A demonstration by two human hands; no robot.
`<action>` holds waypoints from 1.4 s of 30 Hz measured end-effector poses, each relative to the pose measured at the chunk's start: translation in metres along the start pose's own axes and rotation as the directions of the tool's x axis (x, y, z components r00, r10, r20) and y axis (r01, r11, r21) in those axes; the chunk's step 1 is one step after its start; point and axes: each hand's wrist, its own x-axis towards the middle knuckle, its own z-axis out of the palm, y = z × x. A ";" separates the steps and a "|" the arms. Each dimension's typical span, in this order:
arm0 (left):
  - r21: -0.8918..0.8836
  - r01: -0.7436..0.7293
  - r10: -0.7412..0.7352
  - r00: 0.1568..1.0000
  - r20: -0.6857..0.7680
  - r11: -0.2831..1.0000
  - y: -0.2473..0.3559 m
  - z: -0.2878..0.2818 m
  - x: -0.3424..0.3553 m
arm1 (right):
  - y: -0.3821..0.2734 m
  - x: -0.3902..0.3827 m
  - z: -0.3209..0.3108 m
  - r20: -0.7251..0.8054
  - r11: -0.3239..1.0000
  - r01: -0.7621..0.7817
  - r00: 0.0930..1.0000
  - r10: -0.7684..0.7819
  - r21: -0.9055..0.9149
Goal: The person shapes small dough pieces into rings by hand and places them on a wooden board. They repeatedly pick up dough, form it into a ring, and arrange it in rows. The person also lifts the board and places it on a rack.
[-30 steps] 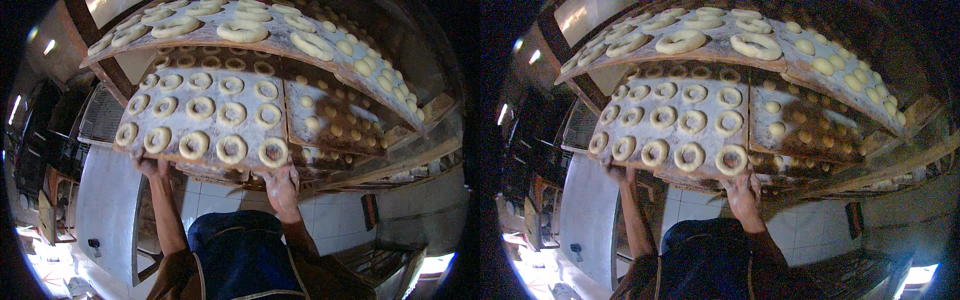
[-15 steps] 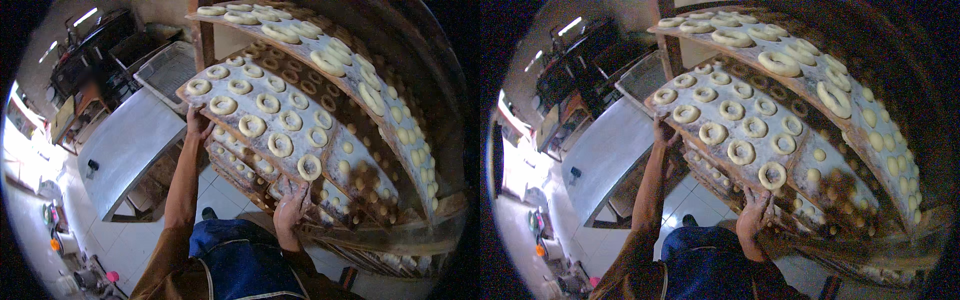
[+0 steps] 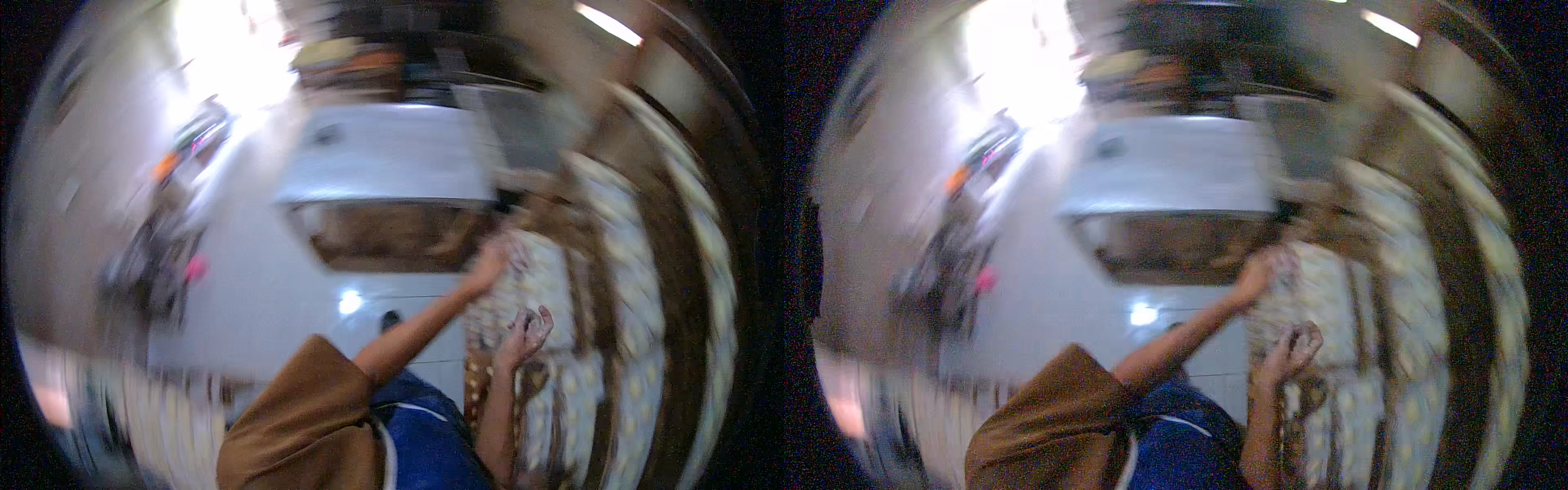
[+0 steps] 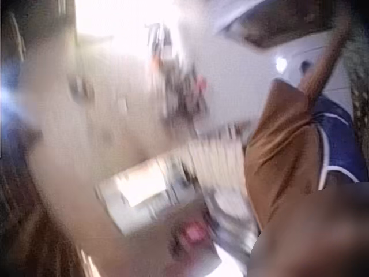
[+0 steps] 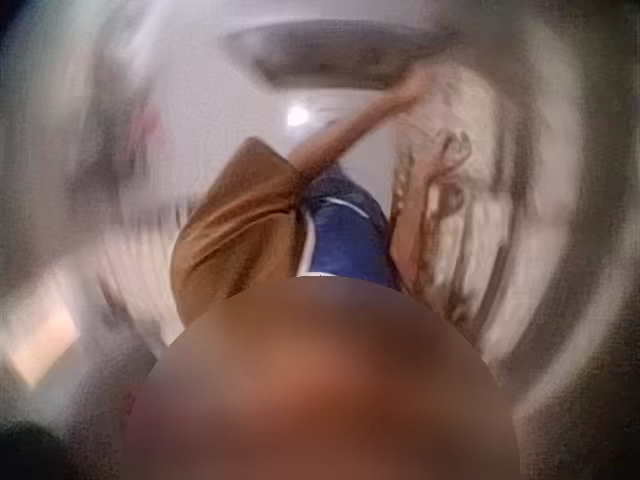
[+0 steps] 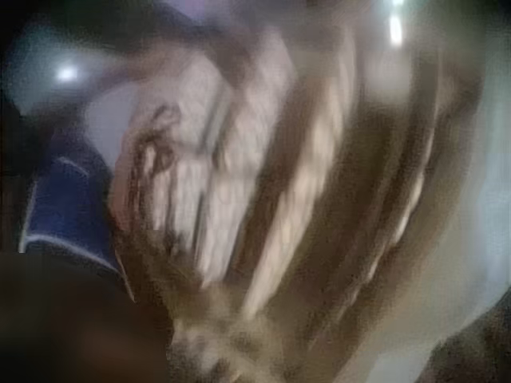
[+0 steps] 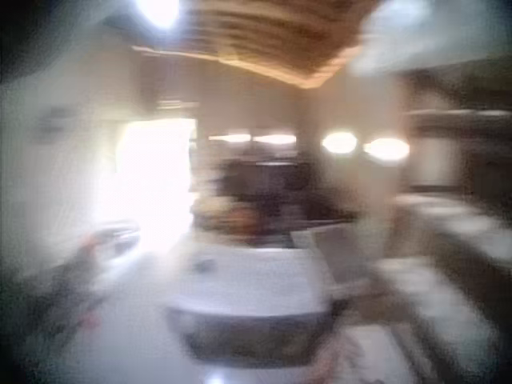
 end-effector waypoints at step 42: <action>-0.525 0.756 0.493 -0.654 -0.574 0.392 0.314 -0.145 -1.046 | -0.009 -0.868 -0.097 -0.048 0.909 0.187 -0.974 0.220 0.373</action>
